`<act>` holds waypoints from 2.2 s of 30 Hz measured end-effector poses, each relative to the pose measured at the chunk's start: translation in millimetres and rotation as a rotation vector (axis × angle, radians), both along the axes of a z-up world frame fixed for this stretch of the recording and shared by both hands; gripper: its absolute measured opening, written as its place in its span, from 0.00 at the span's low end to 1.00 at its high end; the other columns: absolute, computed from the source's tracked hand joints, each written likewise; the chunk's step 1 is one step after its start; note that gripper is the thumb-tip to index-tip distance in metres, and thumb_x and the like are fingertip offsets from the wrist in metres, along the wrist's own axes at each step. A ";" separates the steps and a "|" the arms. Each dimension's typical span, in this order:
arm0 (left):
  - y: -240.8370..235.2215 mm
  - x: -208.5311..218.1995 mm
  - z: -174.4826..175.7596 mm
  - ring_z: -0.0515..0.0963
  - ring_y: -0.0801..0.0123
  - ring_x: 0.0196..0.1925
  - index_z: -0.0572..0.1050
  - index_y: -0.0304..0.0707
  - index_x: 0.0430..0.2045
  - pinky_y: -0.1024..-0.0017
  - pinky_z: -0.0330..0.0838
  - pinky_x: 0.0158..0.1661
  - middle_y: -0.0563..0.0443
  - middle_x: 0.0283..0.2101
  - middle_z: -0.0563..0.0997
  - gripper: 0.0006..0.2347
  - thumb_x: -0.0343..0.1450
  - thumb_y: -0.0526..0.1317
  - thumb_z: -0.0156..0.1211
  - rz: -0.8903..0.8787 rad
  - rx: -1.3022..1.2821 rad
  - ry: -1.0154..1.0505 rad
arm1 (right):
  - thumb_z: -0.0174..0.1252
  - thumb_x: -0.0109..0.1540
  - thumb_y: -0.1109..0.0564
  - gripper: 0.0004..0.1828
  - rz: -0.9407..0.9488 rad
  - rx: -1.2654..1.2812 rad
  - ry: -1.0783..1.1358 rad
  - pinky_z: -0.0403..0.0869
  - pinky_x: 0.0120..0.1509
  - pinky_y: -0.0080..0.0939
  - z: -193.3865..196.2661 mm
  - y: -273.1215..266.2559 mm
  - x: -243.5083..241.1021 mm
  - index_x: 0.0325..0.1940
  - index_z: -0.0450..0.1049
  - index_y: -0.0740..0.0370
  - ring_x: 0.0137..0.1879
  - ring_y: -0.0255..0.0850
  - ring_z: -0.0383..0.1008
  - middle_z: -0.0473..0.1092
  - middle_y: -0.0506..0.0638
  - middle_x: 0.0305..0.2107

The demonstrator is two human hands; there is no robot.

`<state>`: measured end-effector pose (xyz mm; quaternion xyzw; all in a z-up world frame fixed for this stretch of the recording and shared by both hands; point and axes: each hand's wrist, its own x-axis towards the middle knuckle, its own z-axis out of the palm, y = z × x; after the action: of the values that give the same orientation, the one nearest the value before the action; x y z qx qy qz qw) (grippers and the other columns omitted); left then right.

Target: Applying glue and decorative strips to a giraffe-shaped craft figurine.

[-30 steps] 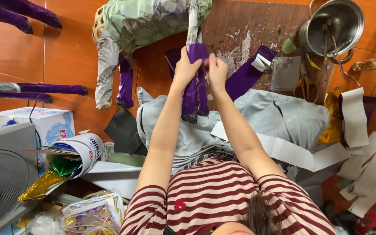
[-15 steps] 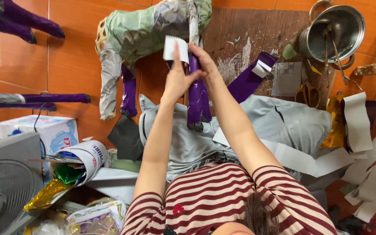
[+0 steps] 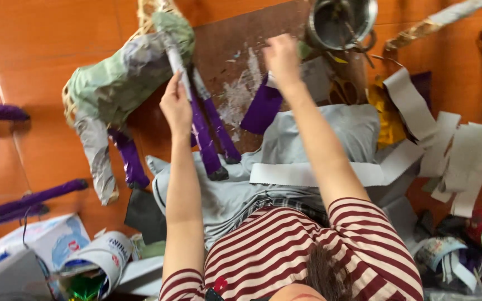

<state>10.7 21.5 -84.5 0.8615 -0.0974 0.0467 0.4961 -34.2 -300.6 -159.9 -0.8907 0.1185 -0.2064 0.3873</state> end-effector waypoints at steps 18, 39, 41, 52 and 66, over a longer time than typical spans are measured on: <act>-11.6 0.6 13.4 0.81 0.68 0.53 0.70 0.35 0.63 0.72 0.74 0.53 0.44 0.54 0.81 0.19 0.75 0.29 0.56 0.038 -0.075 0.091 | 0.49 0.68 0.64 0.18 -0.213 0.461 0.343 0.73 0.36 0.39 22.0 -44.6 -134.9 0.61 0.75 0.64 0.31 0.38 0.74 0.80 0.53 0.35; 20.1 24.9 -22.5 0.65 0.68 0.39 0.69 0.44 0.72 0.75 0.65 0.36 0.47 0.48 0.68 0.41 0.62 0.10 0.49 -0.084 -0.658 0.602 | 0.53 0.68 0.63 0.17 0.300 0.359 0.297 0.65 0.30 0.38 104.5 107.0 -68.3 0.59 0.79 0.59 0.27 0.32 0.68 0.76 0.57 0.26; 14.3 20.3 -2.5 0.80 0.69 0.49 0.68 0.43 0.67 0.76 0.77 0.46 0.46 0.55 0.76 0.39 0.60 0.10 0.46 -0.133 -0.814 0.595 | 0.49 0.69 0.62 0.19 0.214 0.548 0.356 0.67 0.24 0.33 106.2 97.3 -60.4 0.63 0.75 0.58 0.22 0.30 0.67 0.80 0.50 0.33; 2.9 19.4 -0.6 0.63 0.64 0.59 0.47 0.56 0.78 0.72 0.65 0.54 0.34 0.60 0.67 0.43 0.67 0.16 0.48 -0.179 -0.612 0.545 | 0.50 0.75 0.62 0.07 -0.429 1.878 -0.485 0.75 0.35 0.27 14.1 -90.3 -89.3 0.53 0.68 0.71 0.39 0.44 0.80 0.75 0.65 0.39; -1.5 35.2 -42.1 0.72 0.64 0.68 0.60 0.40 0.72 0.71 0.65 0.65 0.47 0.65 0.73 0.25 0.81 0.50 0.50 -0.098 -0.758 0.592 | 0.61 0.69 0.53 0.11 0.061 1.424 0.222 0.64 0.29 0.32 11.4 195.3 -0.1 0.45 0.76 0.65 0.27 0.34 0.65 0.70 0.47 0.28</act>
<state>46.0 20.0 -126.6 0.5906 0.0312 -0.1918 0.7832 -34.3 -105.3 -148.5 -0.4408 0.2379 0.0237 0.8652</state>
